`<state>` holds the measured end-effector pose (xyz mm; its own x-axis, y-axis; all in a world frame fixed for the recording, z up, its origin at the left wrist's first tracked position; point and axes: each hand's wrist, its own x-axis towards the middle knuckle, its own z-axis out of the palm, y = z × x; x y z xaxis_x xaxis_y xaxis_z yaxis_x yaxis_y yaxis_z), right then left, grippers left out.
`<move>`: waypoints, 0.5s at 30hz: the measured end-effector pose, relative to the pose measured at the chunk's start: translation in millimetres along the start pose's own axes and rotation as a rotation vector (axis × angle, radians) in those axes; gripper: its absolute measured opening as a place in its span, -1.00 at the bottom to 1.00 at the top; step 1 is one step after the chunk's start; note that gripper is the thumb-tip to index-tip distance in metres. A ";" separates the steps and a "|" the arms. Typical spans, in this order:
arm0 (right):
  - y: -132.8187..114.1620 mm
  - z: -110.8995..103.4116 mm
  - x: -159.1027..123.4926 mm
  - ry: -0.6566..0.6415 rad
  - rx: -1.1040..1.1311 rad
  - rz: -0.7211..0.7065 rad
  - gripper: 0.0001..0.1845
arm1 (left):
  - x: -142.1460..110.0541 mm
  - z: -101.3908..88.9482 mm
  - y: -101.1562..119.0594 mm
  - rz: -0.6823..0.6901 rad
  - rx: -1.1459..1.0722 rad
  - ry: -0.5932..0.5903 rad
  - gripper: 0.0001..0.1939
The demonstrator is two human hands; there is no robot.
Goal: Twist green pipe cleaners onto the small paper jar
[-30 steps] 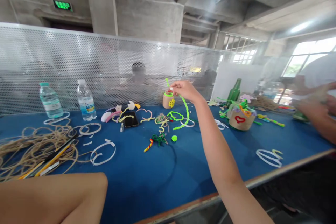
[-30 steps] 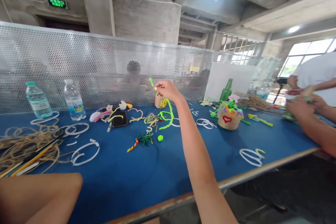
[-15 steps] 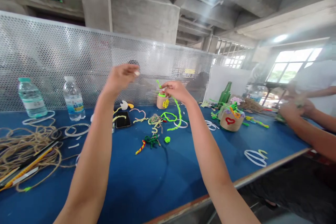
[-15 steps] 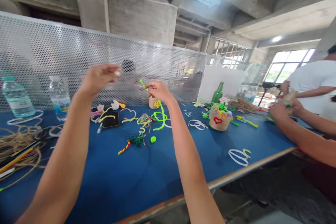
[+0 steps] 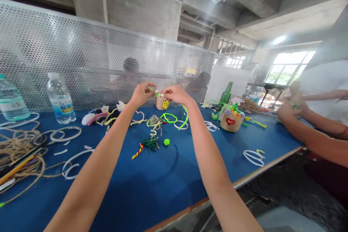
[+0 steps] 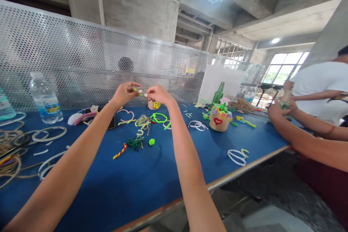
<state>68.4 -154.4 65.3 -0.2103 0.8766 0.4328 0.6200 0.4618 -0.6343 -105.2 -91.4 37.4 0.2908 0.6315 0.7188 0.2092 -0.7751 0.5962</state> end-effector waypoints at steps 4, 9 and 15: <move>2.0 -1.2 0.6 -0.028 -0.190 -0.029 -0.83 | -2.2 -1.0 -3.4 0.053 0.115 -0.155 -0.80; 15.2 -24.1 -8.2 -0.226 -0.274 0.046 -0.80 | -5.7 -2.3 -7.9 0.148 0.386 -0.208 -0.79; 72.8 -64.0 -25.3 -0.215 -0.121 0.192 -0.85 | -4.5 -14.4 -23.6 0.091 0.512 -0.180 -0.81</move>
<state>167.3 -151.6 49.2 -0.2277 0.9608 0.1583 0.7464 0.2767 -0.6052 -124.8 -75.7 25.2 0.4745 0.5822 0.6602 0.5902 -0.7669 0.2521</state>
